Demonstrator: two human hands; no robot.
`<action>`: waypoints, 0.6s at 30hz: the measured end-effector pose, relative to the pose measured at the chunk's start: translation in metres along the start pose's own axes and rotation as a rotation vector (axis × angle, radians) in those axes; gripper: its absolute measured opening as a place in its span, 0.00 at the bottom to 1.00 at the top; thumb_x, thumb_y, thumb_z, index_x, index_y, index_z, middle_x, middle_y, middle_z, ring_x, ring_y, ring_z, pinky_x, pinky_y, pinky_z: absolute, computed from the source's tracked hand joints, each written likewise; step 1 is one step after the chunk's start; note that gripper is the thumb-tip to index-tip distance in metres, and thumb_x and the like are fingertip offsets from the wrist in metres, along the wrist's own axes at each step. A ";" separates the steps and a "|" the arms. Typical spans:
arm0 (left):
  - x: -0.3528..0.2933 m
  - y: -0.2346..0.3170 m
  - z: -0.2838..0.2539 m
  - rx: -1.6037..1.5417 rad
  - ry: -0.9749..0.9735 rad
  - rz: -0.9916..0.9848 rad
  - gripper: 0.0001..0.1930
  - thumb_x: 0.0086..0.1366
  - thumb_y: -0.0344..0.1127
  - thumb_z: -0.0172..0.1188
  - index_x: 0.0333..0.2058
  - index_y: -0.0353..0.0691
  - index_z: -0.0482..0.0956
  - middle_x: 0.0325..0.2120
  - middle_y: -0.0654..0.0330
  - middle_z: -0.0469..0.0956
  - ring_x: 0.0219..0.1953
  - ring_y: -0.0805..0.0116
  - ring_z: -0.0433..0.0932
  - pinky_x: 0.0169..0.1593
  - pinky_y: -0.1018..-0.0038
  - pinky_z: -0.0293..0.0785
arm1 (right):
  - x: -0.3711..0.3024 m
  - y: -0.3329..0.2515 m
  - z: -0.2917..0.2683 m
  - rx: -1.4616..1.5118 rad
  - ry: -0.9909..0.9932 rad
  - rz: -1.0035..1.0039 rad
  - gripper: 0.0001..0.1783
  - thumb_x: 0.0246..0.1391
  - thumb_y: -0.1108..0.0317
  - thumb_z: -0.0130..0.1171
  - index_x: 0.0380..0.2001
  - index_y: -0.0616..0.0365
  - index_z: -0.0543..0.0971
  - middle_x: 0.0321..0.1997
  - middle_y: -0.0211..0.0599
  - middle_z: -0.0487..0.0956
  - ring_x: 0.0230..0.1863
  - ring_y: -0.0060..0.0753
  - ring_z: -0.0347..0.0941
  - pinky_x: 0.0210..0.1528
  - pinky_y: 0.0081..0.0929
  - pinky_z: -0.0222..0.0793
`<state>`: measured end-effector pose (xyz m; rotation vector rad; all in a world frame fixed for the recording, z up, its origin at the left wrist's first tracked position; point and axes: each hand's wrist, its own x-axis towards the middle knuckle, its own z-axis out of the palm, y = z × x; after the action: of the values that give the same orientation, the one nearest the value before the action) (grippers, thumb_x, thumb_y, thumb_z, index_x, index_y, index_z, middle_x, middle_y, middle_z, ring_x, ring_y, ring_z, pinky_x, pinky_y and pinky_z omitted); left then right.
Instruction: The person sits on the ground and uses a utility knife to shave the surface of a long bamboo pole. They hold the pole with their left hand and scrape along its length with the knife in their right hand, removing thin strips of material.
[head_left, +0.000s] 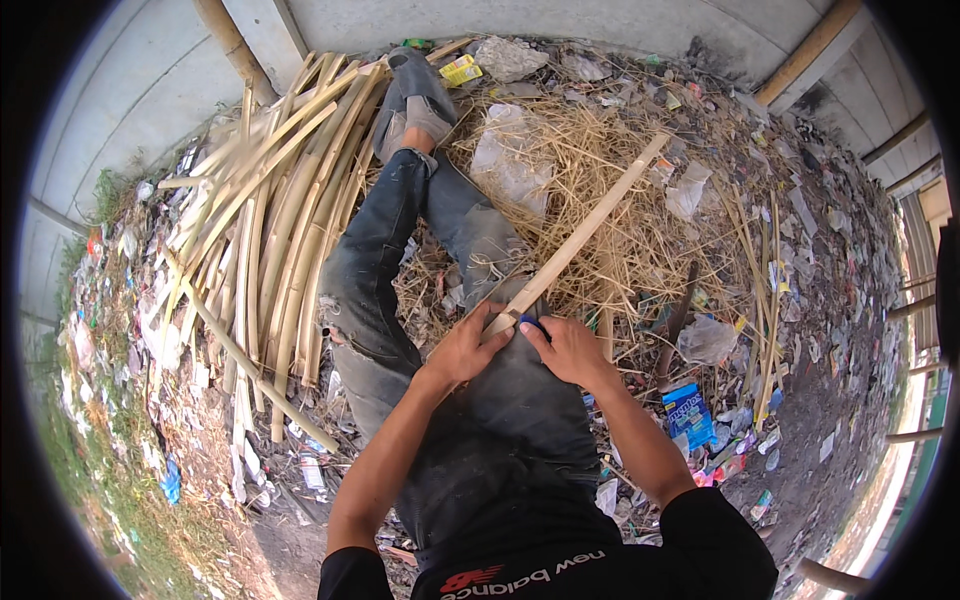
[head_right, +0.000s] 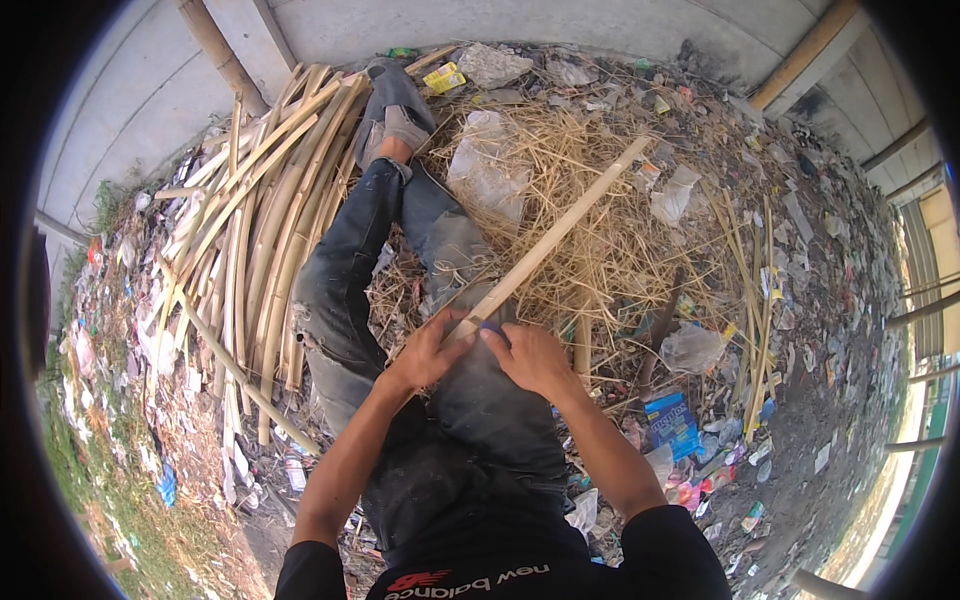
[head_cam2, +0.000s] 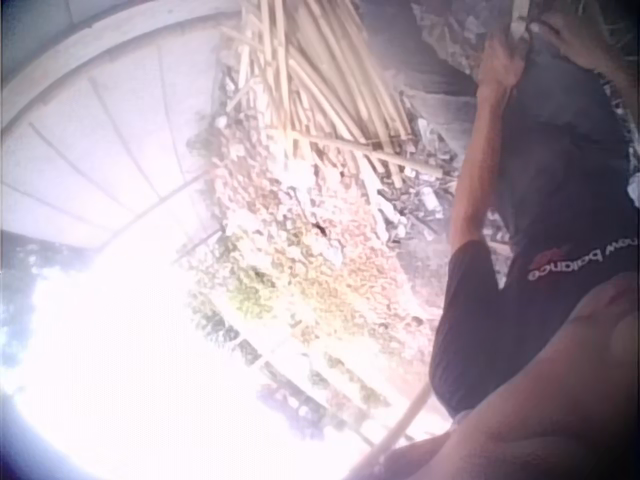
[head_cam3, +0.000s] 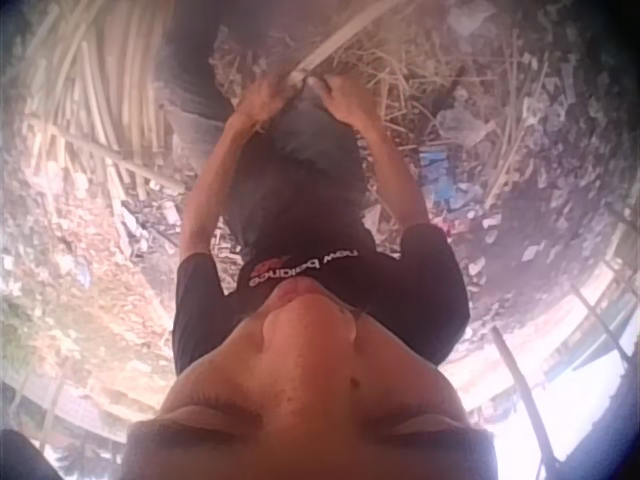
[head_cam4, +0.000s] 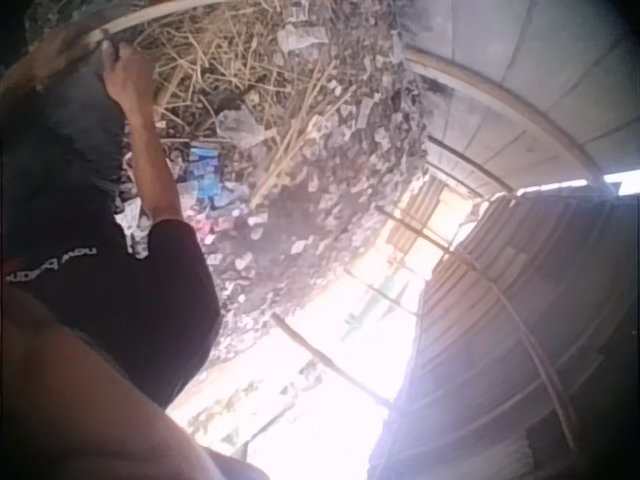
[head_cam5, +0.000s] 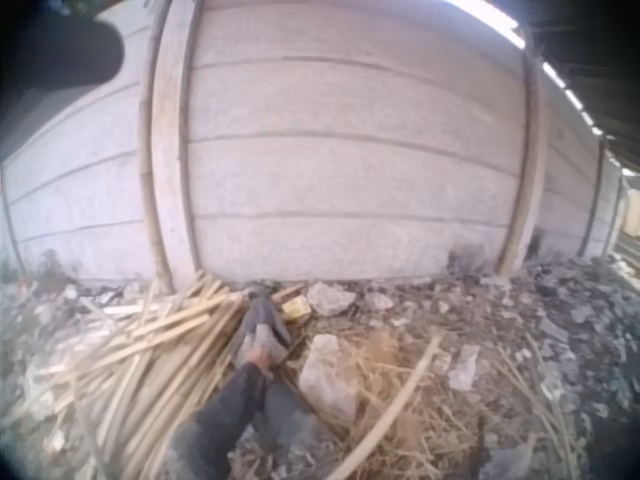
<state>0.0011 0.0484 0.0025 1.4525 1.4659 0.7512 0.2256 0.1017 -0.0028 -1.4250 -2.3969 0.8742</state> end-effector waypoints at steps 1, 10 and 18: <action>0.001 0.000 0.000 -0.021 -0.016 -0.023 0.24 0.72 0.44 0.63 0.60 0.36 0.72 0.52 0.38 0.80 0.57 0.42 0.80 0.59 0.57 0.73 | -0.002 -0.003 -0.002 0.009 -0.018 0.016 0.31 0.72 0.43 0.52 0.28 0.63 0.81 0.25 0.58 0.80 0.32 0.67 0.78 0.36 0.54 0.72; -0.026 -0.015 -0.013 0.002 -0.062 -0.012 0.26 0.73 0.46 0.63 0.62 0.37 0.69 0.53 0.41 0.79 0.55 0.47 0.80 0.58 0.59 0.74 | -0.012 -0.021 0.001 -0.030 -0.016 0.009 0.31 0.70 0.41 0.53 0.30 0.62 0.83 0.26 0.58 0.82 0.33 0.66 0.81 0.37 0.56 0.75; -0.112 0.007 -0.060 0.182 -0.150 -0.191 0.26 0.73 0.42 0.61 0.64 0.39 0.66 0.31 0.39 0.83 0.37 0.36 0.85 0.43 0.55 0.78 | -0.003 -0.010 0.001 0.009 0.009 0.156 0.32 0.71 0.39 0.50 0.31 0.60 0.80 0.27 0.55 0.82 0.34 0.66 0.80 0.37 0.56 0.74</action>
<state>-0.0618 -0.0501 0.0529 1.4451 1.5611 0.3917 0.2198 0.0956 0.0027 -1.6259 -2.2963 0.9104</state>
